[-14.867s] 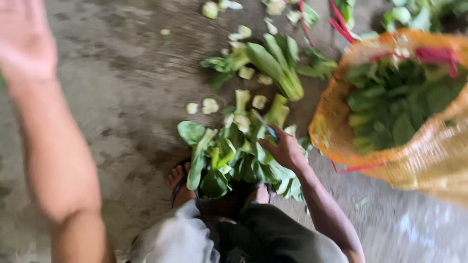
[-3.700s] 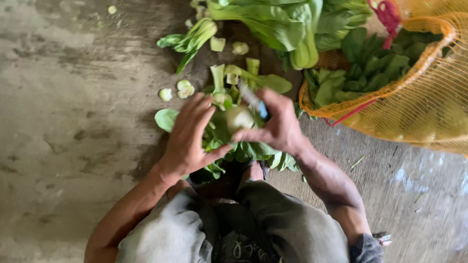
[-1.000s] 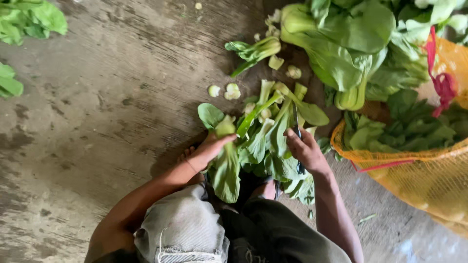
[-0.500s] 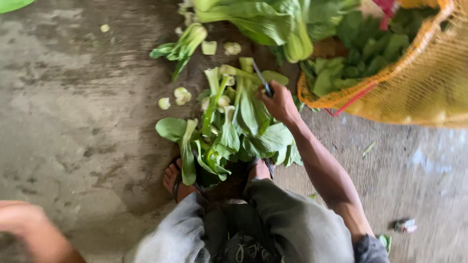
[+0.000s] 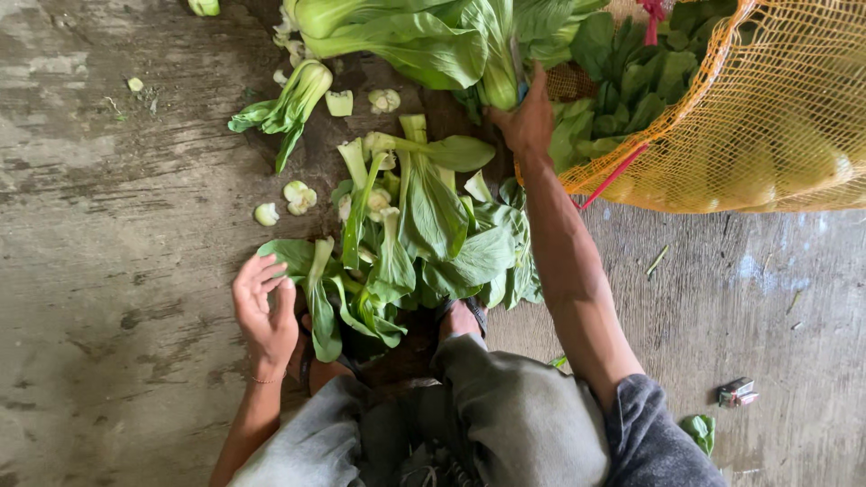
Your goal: The person sits on the floor and uses a knife to trim the base of bok choy stalks. They repeatedly pick up a stalk, cut the base, and place the trimmed vegetable into a nearby orange mesh bag.
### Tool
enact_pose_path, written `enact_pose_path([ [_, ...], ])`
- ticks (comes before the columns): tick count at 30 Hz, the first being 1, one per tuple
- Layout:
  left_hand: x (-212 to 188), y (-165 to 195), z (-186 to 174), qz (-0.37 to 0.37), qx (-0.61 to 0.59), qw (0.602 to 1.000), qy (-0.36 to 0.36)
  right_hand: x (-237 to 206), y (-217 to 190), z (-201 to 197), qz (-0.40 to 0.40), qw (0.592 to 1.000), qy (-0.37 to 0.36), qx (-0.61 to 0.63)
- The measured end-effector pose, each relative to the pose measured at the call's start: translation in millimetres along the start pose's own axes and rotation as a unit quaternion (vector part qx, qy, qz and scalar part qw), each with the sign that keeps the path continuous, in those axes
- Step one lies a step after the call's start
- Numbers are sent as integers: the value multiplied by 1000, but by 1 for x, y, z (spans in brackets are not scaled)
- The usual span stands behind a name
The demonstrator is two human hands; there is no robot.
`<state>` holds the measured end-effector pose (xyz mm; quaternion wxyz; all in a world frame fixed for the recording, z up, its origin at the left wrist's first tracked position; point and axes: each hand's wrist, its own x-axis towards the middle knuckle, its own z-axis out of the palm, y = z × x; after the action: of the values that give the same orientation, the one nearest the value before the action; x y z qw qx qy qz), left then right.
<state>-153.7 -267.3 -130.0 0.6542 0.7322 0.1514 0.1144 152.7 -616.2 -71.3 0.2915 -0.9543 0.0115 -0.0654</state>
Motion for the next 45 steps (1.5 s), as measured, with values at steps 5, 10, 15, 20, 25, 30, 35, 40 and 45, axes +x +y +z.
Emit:
enact_pose_path([
  [5, 13, 26, 9, 30, 79, 995, -51, -24, 3, -18, 117, 989, -44, 77],
  [10, 36, 56, 31, 221, 209, 942, -140, -73, -26, -82, 103, 988, -23, 113],
  [15, 49, 96, 79, 416, 229, 865, -161, -107, -95, -163, -138, 987, -9, -88],
  [20, 54, 138, 98, 332, 160, 910, -191, -130, -172, -156, -203, 960, -184, -53],
  [25, 71, 151, 62, 146, 60, 928, -338, -123, -202, -133, -193, 907, -373, 14],
  [30, 72, 136, 41, 67, 1, 903, -425, -127, -203, -108, -200, 860, -445, 150],
  [35, 60, 121, 41, -9, -123, 940, -319, -125, -183, -104, -98, 933, -341, 60],
  [40, 61, 119, 25, -48, -264, 939, -215, -122, -162, -107, -161, 925, -326, 113],
  [45, 61, 126, 17, 129, -36, 982, -131, -135, -160, -103, -289, 909, -300, 13],
])
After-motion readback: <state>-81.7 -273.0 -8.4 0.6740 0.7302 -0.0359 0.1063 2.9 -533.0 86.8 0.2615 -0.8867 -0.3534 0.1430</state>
